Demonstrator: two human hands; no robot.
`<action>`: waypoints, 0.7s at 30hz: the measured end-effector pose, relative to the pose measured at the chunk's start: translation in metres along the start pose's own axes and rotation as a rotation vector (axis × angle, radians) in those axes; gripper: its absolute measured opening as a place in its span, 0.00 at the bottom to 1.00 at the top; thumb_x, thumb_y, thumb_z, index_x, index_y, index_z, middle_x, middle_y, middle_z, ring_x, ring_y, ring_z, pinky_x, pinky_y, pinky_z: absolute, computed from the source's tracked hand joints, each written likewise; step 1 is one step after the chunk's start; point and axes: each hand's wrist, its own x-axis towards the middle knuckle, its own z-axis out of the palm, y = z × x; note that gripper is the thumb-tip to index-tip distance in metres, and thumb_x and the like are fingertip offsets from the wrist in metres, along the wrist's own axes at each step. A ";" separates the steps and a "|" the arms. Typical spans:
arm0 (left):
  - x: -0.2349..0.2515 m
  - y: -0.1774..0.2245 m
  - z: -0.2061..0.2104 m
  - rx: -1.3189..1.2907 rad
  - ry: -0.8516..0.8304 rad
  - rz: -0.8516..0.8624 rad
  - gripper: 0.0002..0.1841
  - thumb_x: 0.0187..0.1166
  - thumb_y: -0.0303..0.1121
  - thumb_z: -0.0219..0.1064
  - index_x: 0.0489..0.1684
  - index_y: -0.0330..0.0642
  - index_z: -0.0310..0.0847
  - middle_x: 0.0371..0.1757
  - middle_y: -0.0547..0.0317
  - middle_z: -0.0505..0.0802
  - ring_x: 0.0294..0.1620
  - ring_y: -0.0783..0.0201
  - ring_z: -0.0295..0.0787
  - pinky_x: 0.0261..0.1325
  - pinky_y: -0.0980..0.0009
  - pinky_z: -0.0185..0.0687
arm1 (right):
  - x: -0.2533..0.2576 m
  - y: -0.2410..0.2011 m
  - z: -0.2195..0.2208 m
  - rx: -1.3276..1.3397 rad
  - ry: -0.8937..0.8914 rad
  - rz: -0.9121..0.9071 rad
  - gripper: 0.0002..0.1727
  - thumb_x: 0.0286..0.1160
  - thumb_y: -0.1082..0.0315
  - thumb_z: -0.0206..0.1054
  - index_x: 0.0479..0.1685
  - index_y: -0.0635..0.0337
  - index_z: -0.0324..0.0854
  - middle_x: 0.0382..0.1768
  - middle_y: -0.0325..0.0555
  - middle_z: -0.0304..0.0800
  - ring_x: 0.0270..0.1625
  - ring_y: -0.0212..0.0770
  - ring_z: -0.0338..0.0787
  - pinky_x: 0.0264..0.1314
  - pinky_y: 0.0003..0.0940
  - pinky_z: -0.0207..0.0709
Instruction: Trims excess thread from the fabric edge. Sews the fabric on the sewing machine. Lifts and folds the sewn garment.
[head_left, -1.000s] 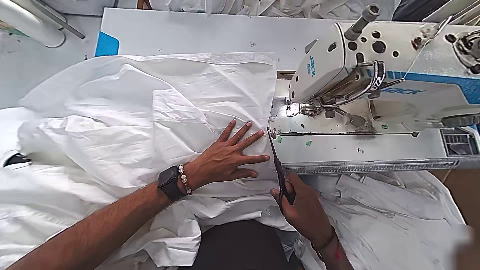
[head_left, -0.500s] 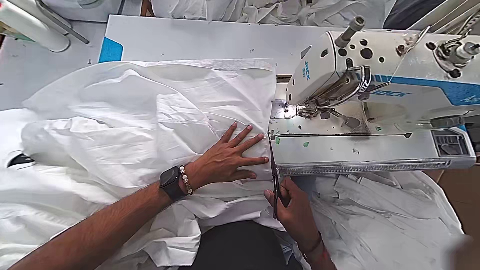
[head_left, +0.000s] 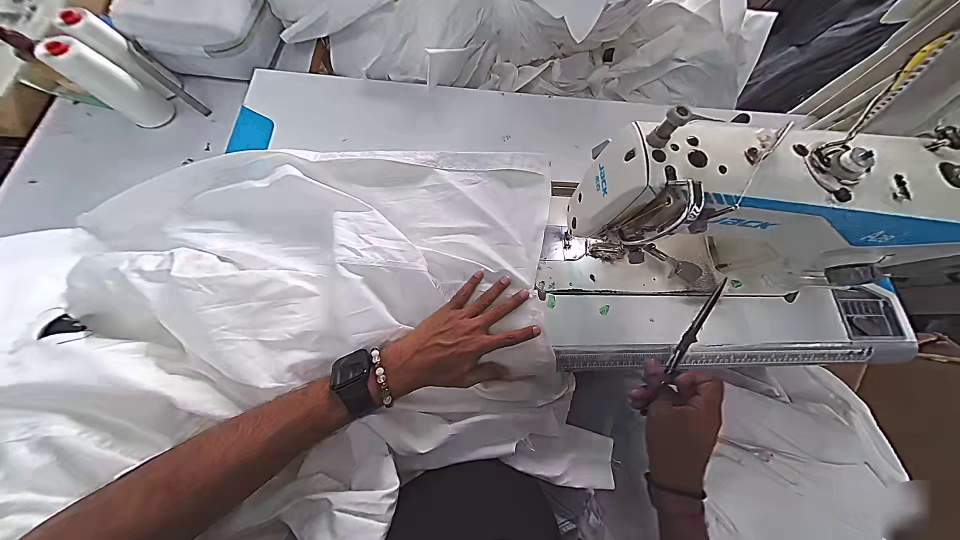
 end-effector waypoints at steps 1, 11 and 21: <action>0.000 0.010 -0.001 -0.052 -0.032 0.023 0.38 0.81 0.74 0.45 0.93 0.77 0.54 0.97 0.53 0.53 0.98 0.43 0.40 0.91 0.29 0.34 | 0.025 0.000 -0.017 -0.213 -0.021 0.004 0.18 0.81 0.62 0.70 0.52 0.67 0.70 0.28 0.46 0.87 0.20 0.40 0.89 0.24 0.40 0.89; 0.096 -0.093 -0.102 -0.081 0.252 -0.352 0.20 0.88 0.47 0.54 0.65 0.52 0.88 0.69 0.62 0.92 0.78 0.58 0.81 0.80 0.53 0.74 | 0.188 -0.050 -0.042 -1.244 -0.425 0.209 0.16 0.72 0.61 0.73 0.55 0.58 0.90 0.57 0.63 0.92 0.63 0.65 0.91 0.62 0.67 0.81; 0.105 -0.221 -0.056 0.157 0.174 -0.430 0.40 0.86 0.70 0.35 0.92 0.61 0.61 0.94 0.68 0.65 0.96 0.59 0.52 0.95 0.46 0.43 | -0.021 -0.056 0.106 -0.567 -0.586 -1.023 0.43 0.76 0.27 0.57 0.86 0.44 0.72 0.89 0.40 0.69 0.91 0.45 0.64 0.91 0.52 0.60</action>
